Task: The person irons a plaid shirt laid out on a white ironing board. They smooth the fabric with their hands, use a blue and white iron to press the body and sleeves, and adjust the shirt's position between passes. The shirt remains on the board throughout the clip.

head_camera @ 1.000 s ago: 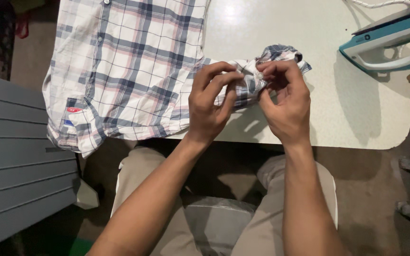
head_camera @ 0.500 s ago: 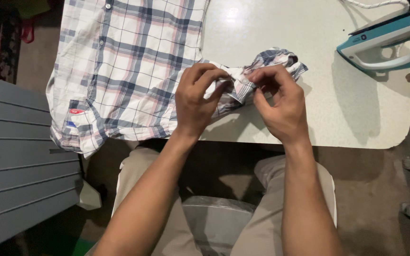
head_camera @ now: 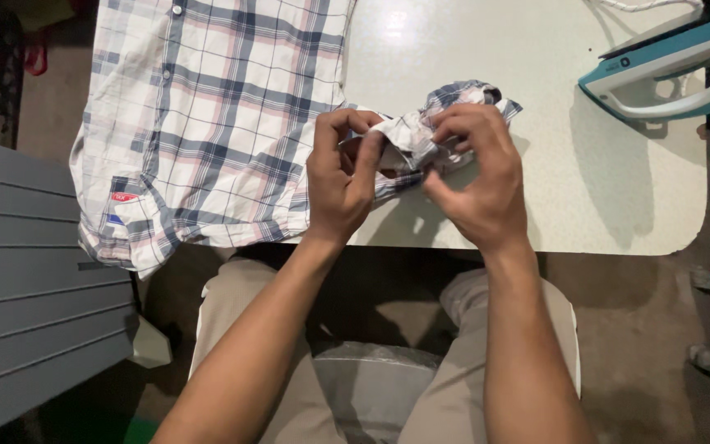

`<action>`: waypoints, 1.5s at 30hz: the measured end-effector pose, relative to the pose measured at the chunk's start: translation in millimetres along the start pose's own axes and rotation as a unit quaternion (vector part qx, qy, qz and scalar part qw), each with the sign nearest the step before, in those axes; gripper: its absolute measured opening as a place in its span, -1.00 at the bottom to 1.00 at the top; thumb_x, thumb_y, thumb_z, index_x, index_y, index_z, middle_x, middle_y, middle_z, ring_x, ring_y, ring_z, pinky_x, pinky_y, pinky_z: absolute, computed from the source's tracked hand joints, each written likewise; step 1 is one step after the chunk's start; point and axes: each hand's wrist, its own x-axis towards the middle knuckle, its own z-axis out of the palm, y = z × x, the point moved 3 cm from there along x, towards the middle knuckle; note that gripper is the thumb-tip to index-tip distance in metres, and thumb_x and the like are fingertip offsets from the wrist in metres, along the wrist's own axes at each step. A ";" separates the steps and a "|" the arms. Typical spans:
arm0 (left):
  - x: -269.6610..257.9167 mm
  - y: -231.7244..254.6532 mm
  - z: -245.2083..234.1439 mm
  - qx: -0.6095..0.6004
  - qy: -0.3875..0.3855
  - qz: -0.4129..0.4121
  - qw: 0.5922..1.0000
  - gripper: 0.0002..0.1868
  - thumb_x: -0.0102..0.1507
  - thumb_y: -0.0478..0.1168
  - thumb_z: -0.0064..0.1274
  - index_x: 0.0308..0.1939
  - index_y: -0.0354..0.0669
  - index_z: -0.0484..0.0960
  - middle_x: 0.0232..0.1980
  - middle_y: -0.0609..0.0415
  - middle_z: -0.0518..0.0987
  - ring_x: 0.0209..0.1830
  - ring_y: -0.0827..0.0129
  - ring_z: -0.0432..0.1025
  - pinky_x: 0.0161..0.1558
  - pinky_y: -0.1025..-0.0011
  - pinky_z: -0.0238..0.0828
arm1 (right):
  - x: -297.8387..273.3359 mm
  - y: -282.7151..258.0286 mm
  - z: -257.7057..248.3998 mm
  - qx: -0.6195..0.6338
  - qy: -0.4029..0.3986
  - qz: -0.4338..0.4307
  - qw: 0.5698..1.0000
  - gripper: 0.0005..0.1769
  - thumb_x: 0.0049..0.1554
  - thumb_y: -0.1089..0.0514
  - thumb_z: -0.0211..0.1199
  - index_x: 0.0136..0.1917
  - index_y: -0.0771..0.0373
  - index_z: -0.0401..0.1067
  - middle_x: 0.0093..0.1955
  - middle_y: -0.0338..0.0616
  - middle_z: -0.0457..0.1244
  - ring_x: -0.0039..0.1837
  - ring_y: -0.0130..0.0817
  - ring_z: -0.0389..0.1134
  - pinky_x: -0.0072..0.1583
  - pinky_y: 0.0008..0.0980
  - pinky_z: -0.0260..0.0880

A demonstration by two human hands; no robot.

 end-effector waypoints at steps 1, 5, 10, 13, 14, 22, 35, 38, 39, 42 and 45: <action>1.3 0.2 0.1 -0.030 -0.005 -0.006 1.000 -0.67 0.40 -0.42 0.01 0.16 -0.21 0.23 0.07 0.09 0.50 -0.10 0.58 0.61 -0.14 0.56 0.71 | 0.0 -1.1 1.0 0.003 0.000 0.004 1.000 -0.59 -0.05 0.45 0.36 0.07 0.30 0.36 0.18 -0.08 0.30 0.20 -0.26 0.38 0.17 -0.36 0.44; 1.5 6.8 -1.7 0.153 -0.057 0.043 0.986 -0.58 0.26 -0.51 0.20 0.17 -0.24 0.49 -0.02 0.05 0.49 -0.16 0.50 0.54 -0.22 0.56 0.58 | -1.9 3.0 3.4 0.003 0.002 0.026 1.000 -0.66 0.01 0.46 0.39 0.04 0.25 0.44 0.16 -0.12 0.35 0.20 -0.27 0.44 0.19 -0.36 0.49; -0.2 -0.2 -5.6 0.170 -0.056 0.076 0.981 -0.70 0.34 -0.52 0.13 0.11 -0.19 0.59 0.03 0.07 0.51 -0.03 0.50 0.59 -0.04 0.54 0.68 | -5.7 9.2 0.3 -0.017 0.011 0.010 1.000 -0.68 0.00 0.46 0.42 -0.01 0.20 0.47 0.18 -0.13 0.37 0.27 -0.26 0.45 0.32 -0.31 0.50; -1.4 -14.8 -3.6 0.011 -0.035 -0.012 0.999 -0.79 0.44 -0.46 0.01 0.15 -0.27 0.51 0.09 0.10 0.52 -0.06 0.56 0.57 -0.07 0.51 0.65 | -3.9 9.8 3.1 -0.009 -0.011 0.045 0.999 -0.61 -0.02 0.40 0.44 0.05 0.18 0.42 0.23 -0.14 0.35 0.29 -0.26 0.42 0.32 -0.30 0.48; -1.0 -18.6 -5.0 0.010 -0.007 -0.035 0.999 -0.82 0.45 -0.45 0.01 0.13 -0.28 0.51 0.05 0.09 0.53 -0.11 0.56 0.55 -0.14 0.55 0.59 | -2.7 9.6 3.8 -0.008 -0.023 0.057 0.998 -0.55 -0.03 0.37 0.46 0.11 0.19 0.40 0.24 -0.13 0.33 0.31 -0.25 0.40 0.34 -0.27 0.45; 8.9 -29.4 -17.1 -0.114 0.072 -0.087 0.987 -0.79 0.34 -0.48 -0.01 -0.05 -0.22 0.32 -0.01 0.05 0.49 -0.24 0.52 0.55 -0.37 0.56 0.60 | 0.4 9.2 16.2 -0.107 -0.043 -0.004 0.993 -0.37 0.00 0.30 0.47 0.28 0.21 0.29 0.24 -0.07 0.32 0.30 -0.09 0.36 0.35 -0.14 0.36; 11.7 -13.4 -10.5 0.048 0.022 -0.063 0.997 -0.77 0.31 -0.37 0.23 0.02 -0.39 0.62 0.31 -0.02 0.35 0.07 0.40 0.56 0.03 0.50 0.69 | -4.9 18.1 16.5 -0.059 -0.013 0.061 0.996 -0.75 0.11 0.43 0.35 0.06 0.29 0.44 0.16 -0.08 0.41 0.12 -0.28 0.46 0.17 -0.33 0.51; 12.4 -12.7 -7.7 0.045 -0.008 -0.013 0.999 -0.76 0.28 -0.33 0.28 -0.07 -0.45 0.59 0.38 -0.06 0.27 0.08 0.41 0.56 0.09 0.47 0.64 | -2.9 12.6 17.1 -0.087 -0.033 0.008 0.996 -0.79 0.05 0.40 0.40 -0.05 0.30 0.45 0.22 -0.03 0.41 0.21 -0.16 0.44 0.22 -0.24 0.47; 12.6 -14.5 -7.5 0.045 -0.008 -0.008 0.999 -0.79 0.30 -0.33 0.26 -0.14 -0.45 0.59 0.40 -0.07 0.26 0.06 0.43 0.56 0.08 0.49 0.67 | -2.6 10.7 17.8 -0.097 -0.041 -0.012 0.994 -0.78 0.02 0.39 0.42 -0.07 0.30 0.45 0.21 -0.01 0.41 0.24 -0.11 0.44 0.25 -0.20 0.45; 13.0 -20.5 -16.6 0.064 -0.007 -0.065 0.996 -0.80 0.24 -0.33 0.22 -0.36 -0.41 0.55 0.47 -0.14 0.30 -0.30 0.56 0.36 -0.30 0.64 0.36 | -1.4 16.2 21.4 0.004 -0.067 0.081 0.994 -0.85 0.09 0.35 0.36 -0.05 0.31 0.45 0.20 -0.04 0.40 0.15 -0.29 0.48 0.17 -0.34 0.56; 16.0 -20.3 -23.6 0.046 -0.025 -0.091 0.994 -0.78 0.14 -0.33 0.16 -0.49 -0.32 0.43 0.49 -0.18 0.32 -0.48 0.67 0.20 -0.48 0.73 0.10 | -2.8 14.9 14.5 0.029 -0.042 0.094 0.994 -0.82 0.14 0.31 0.35 0.04 0.31 0.48 0.09 -0.10 0.42 0.13 -0.30 0.50 0.22 -0.32 0.53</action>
